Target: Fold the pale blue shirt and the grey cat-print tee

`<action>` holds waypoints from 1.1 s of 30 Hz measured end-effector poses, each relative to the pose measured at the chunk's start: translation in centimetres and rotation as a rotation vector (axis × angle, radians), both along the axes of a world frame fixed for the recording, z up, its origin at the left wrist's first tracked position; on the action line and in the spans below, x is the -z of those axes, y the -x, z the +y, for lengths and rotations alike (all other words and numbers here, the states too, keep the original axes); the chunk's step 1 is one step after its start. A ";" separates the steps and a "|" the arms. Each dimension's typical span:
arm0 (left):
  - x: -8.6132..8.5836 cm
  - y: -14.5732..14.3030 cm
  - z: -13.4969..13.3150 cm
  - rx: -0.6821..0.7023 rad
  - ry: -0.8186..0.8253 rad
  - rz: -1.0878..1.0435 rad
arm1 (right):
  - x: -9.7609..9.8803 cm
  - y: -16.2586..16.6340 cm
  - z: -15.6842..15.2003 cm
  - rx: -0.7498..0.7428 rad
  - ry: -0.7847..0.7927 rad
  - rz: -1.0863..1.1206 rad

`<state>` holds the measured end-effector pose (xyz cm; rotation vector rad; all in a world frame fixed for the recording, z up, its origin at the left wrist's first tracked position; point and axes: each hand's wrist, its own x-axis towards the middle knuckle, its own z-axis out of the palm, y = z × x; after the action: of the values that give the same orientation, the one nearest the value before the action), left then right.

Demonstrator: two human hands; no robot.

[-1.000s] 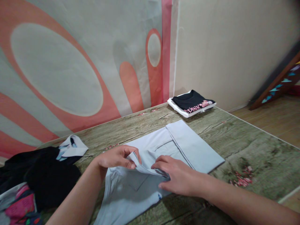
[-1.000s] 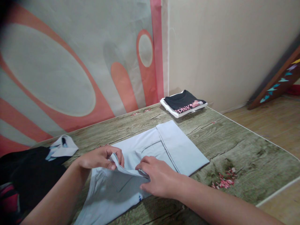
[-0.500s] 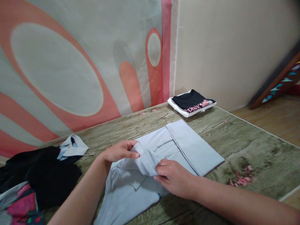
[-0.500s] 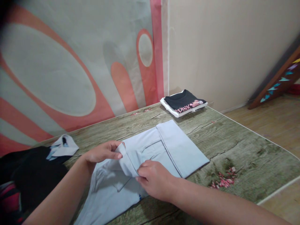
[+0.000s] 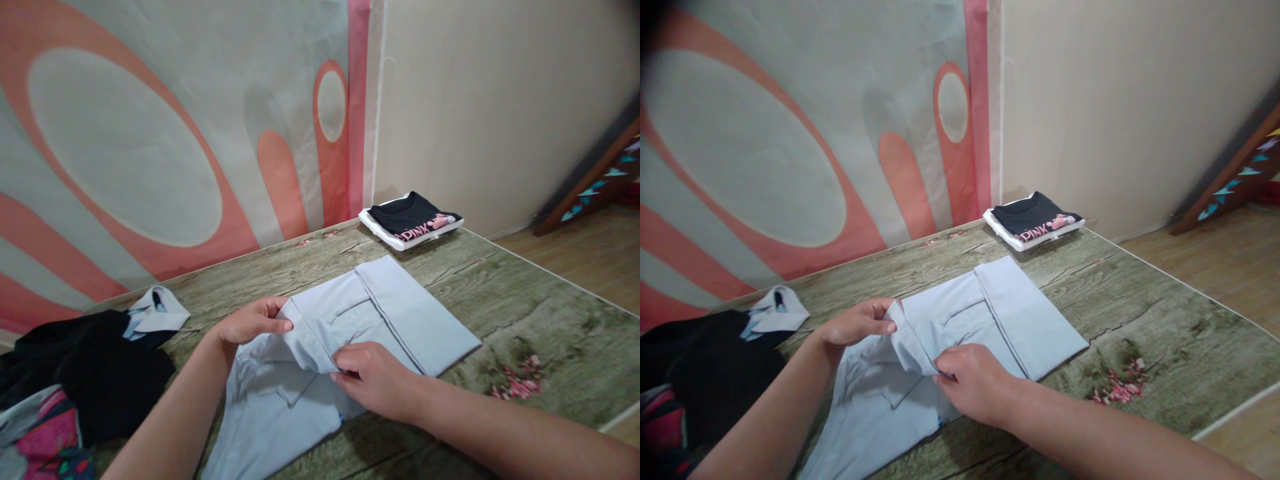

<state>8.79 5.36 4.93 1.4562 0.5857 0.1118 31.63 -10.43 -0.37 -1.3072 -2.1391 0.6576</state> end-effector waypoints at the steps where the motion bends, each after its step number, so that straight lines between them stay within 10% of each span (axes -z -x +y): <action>1: 0.1 0.0 0.0 -0.012 0.002 0.004 | -0.2 0.0 0.0 0.008 0.023 0.004; 18: 2.1 -2.5 0.5 -0.211 -0.267 0.140 | 0.2 -0.7 1.3 0.108 0.661 0.484; 33: 0.8 4.0 -1.7 -0.244 -0.588 0.367 | 0.7 -0.9 1.6 0.093 0.699 0.551</action>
<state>4.83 3.69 4.12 1.9878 1.0952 0.2237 32.52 -8.88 -1.05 -1.3253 -1.4300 1.6052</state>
